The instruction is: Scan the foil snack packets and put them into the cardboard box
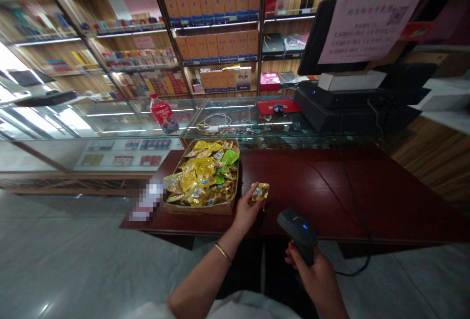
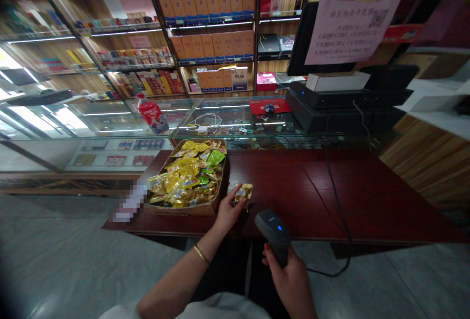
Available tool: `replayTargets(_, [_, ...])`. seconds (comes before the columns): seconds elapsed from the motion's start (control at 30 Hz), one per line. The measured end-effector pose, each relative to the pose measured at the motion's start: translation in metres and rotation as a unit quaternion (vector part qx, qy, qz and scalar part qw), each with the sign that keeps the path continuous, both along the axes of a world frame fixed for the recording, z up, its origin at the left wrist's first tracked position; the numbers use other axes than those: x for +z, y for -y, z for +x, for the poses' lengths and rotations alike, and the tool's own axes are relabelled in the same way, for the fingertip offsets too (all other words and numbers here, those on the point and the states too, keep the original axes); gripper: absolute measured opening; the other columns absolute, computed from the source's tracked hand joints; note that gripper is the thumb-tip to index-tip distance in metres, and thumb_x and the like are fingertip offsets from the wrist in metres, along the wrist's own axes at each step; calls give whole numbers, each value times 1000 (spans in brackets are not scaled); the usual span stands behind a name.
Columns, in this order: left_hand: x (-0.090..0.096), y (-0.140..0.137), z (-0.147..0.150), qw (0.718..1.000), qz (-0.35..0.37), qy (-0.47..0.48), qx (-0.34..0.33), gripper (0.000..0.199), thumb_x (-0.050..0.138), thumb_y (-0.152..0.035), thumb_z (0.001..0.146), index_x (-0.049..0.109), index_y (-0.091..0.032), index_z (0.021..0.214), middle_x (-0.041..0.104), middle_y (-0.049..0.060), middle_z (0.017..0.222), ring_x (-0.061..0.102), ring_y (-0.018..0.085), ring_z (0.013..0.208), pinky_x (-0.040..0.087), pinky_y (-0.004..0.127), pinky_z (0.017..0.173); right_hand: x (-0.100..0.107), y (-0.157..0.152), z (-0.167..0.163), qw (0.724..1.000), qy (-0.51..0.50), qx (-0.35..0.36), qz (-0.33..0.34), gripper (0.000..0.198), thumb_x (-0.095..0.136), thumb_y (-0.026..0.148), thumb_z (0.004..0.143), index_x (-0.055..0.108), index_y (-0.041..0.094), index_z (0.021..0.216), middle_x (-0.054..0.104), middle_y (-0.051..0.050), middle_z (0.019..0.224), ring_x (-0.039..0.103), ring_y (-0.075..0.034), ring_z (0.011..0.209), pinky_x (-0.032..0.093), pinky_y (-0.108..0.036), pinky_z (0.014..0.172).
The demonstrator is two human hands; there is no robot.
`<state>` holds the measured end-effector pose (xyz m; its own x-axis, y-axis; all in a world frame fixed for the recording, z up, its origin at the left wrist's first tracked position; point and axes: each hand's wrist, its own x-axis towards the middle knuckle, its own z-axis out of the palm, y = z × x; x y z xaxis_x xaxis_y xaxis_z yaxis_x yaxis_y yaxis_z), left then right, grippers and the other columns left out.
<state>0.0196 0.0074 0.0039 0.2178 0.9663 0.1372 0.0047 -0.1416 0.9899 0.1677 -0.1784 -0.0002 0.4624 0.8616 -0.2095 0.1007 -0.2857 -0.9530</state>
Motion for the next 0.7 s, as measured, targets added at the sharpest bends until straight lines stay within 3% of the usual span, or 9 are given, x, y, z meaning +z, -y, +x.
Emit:
replayTargets(0.13, [0, 1, 0, 1000, 7, 1, 2, 52, 76, -25, 82, 68, -21, 132, 68, 9, 139, 60, 29, 132, 41, 50, 117, 8, 0, -2, 998, 61, -3, -6, 57, 65, 75, 77, 72, 19, 86, 76, -8, 69, 74, -24, 62, 58, -31, 60])
replayTargets(0.27, [-3, -1, 1, 999, 29, -23, 2, 56, 73, -25, 82, 65, -17, 137, 71, 13, 134, 70, 29, 117, 53, 47, 107, 22, -2, -5, 995, 102, -3, 13, 55, 62, 74, 81, 69, 21, 73, 70, -6, 58, 70, -22, 56, 54, -29, 59])
replayTargets(0.37, [-3, -1, 1, 999, 29, -31, -1, 57, 71, -24, 83, 63, -15, 139, 72, 14, 130, 73, 29, 111, 57, 45, 102, 28, -5, -6, 994, 110, -5, 18, 56, 61, 76, 81, 69, 21, 71, 70, -6, 57, 69, -23, 56, 54, -30, 59])
replayTargets(0.7, [2, 2, 1, 999, 34, -41, -2, 54, 67, -19, 84, 64, -16, 137, 70, 12, 134, 70, 29, 119, 55, 43, 105, 27, -6, -7, 993, 119, 10, -13, 57, 57, 77, 82, 69, 22, 78, 70, -5, 58, 68, -23, 59, 51, -31, 63])
